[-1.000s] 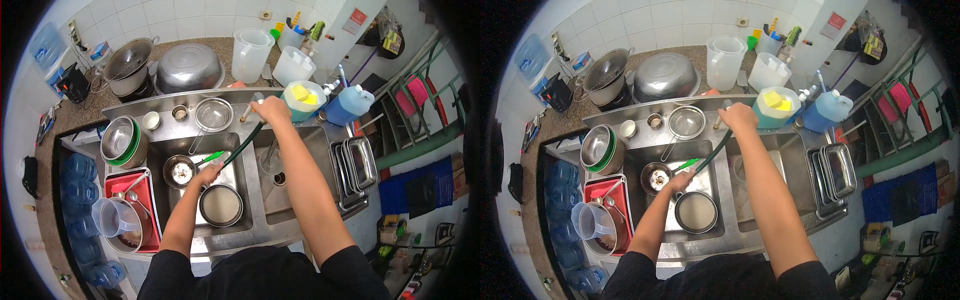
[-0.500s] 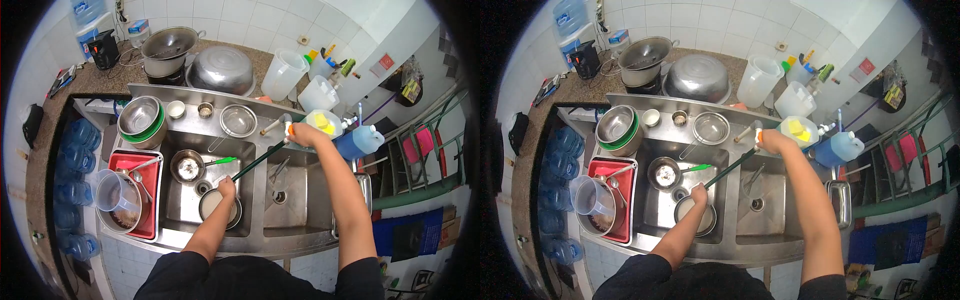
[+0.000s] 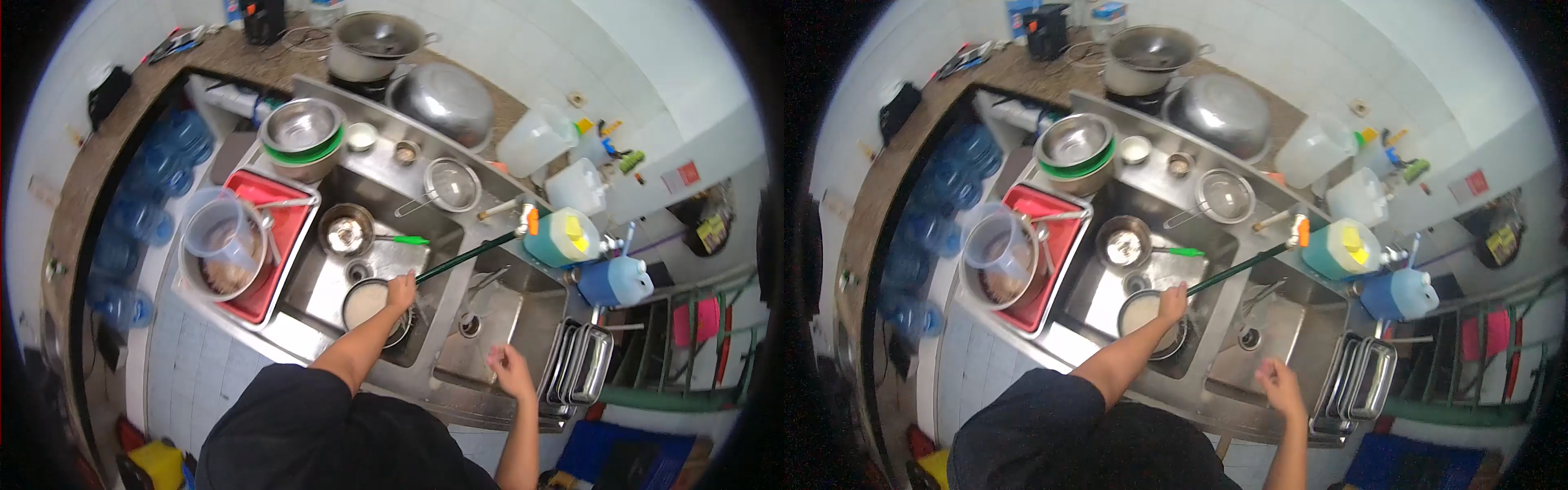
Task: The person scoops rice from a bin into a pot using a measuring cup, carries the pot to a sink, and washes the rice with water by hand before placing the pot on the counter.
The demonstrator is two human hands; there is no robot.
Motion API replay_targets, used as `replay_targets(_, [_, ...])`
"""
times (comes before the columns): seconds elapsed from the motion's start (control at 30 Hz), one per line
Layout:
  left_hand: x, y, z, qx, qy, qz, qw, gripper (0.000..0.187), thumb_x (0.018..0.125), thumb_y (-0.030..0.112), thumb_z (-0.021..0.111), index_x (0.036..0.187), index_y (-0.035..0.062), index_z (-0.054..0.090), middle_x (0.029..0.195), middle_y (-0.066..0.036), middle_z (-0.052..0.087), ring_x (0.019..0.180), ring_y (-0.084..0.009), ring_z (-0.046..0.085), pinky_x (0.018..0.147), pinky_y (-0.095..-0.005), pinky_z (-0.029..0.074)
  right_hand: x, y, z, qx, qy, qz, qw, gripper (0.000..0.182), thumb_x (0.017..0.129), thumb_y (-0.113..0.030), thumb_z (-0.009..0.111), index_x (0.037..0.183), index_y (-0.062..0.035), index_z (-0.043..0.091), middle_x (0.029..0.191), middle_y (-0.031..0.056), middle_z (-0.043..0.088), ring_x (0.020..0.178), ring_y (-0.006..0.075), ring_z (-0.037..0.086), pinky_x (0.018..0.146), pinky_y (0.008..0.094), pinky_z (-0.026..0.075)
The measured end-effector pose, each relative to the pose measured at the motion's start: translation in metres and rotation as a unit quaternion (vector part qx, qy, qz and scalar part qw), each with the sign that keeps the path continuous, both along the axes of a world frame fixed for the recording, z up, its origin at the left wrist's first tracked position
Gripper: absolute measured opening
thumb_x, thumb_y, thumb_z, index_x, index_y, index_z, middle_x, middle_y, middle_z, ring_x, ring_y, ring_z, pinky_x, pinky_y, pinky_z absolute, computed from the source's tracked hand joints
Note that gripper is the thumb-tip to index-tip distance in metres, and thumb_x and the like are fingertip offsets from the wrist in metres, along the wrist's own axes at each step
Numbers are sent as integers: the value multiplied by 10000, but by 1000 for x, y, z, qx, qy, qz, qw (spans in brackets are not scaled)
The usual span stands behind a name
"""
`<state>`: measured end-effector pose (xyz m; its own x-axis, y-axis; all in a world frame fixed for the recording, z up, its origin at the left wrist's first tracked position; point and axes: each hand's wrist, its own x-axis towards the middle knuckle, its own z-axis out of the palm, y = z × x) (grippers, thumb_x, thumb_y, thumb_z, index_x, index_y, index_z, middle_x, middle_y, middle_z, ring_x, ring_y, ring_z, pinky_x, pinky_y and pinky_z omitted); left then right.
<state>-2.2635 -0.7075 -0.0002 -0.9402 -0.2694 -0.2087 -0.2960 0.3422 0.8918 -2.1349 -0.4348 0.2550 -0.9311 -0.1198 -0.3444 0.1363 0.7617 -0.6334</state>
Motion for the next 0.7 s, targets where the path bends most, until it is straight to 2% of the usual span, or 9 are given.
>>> replay_targets(0.07, [-1,0,-11,-49,22,16,998,637,1013,412,378,752,-86,675,777,-322,640,791,-500,644,794,-548,501,52,24,-49,-132,-42,-127,982,240,907,-156,694,1090,-15,633,891,74,689,786,144,643,720,296,515])
replay_targets(0.17, [-2,-4,-12,-35,-15,18,999,653,1010,441,389,724,-71,677,777,-320,645,804,-497,648,811,-542,499,98,29,-77,-170,-34,-191,966,196,918,-120,677,1074,-5,641,893,52,681,794,113,632,720,273,509])
replay_targets(0.3, [7,-14,8,30,-43,-70,996,647,1011,487,398,755,-25,699,772,-275,666,800,-454,662,796,-512,500,111,13,-87,-180,-51,-128,974,185,924,-113,673,1070,-7,635,883,31,670,787,100,626,724,247,508])
replay_targets(0.43, [21,-23,11,-1,32,-134,990,567,1022,483,412,846,27,699,820,-224,682,818,-411,665,790,-463,498,87,-19,-90,-145,-32,-42,988,191,916,-144,675,1056,-16,652,907,50,687,792,121,630,742,281,512])
replay_targets(0.53, [25,-34,-11,72,-16,-193,978,450,1033,419,435,971,26,646,736,-120,673,673,-234,645,660,-384,508,57,-59,-85,-170,-43,8,984,203,911,-165,669,1056,-22,658,964,103,709,860,178,672,787,317,527])
replay_targets(0.57, [27,-39,0,127,-90,-190,969,418,1038,403,428,1004,36,625,720,-68,655,647,-136,608,579,-331,491,50,-74,-89,-196,-25,17,980,200,919,-157,667,1054,-11,646,930,75,693,839,143,647,772,301,521])
replay_targets(0.6, [30,-44,9,166,-115,-180,963,424,1041,405,423,1005,41,638,749,-65,663,654,-107,608,541,-301,486,44,-91,-97,-220,-6,27,975,198,927,-149,664,1053,1,633,896,46,677,818,107,623,757,286,515])
replay_targets(0.67, [31,-56,2,202,-183,-149,951,410,1023,404,444,1030,44,640,811,-93,686,695,-184,642,620,-332,515,29,-127,-111,-296,-48,16,954,217,914,-130,666,1073,11,624,928,76,686,818,133,650,772,298,527])
replay_targets(0.7, [31,-66,-24,139,-168,-166,962,396,1019,393,457,1086,44,631,841,-93,688,729,-187,648,651,-331,523,20,-143,-125,-268,-45,18,962,247,894,-139,670,1087,8,624,952,105,692,857,186,665,796,326,530])
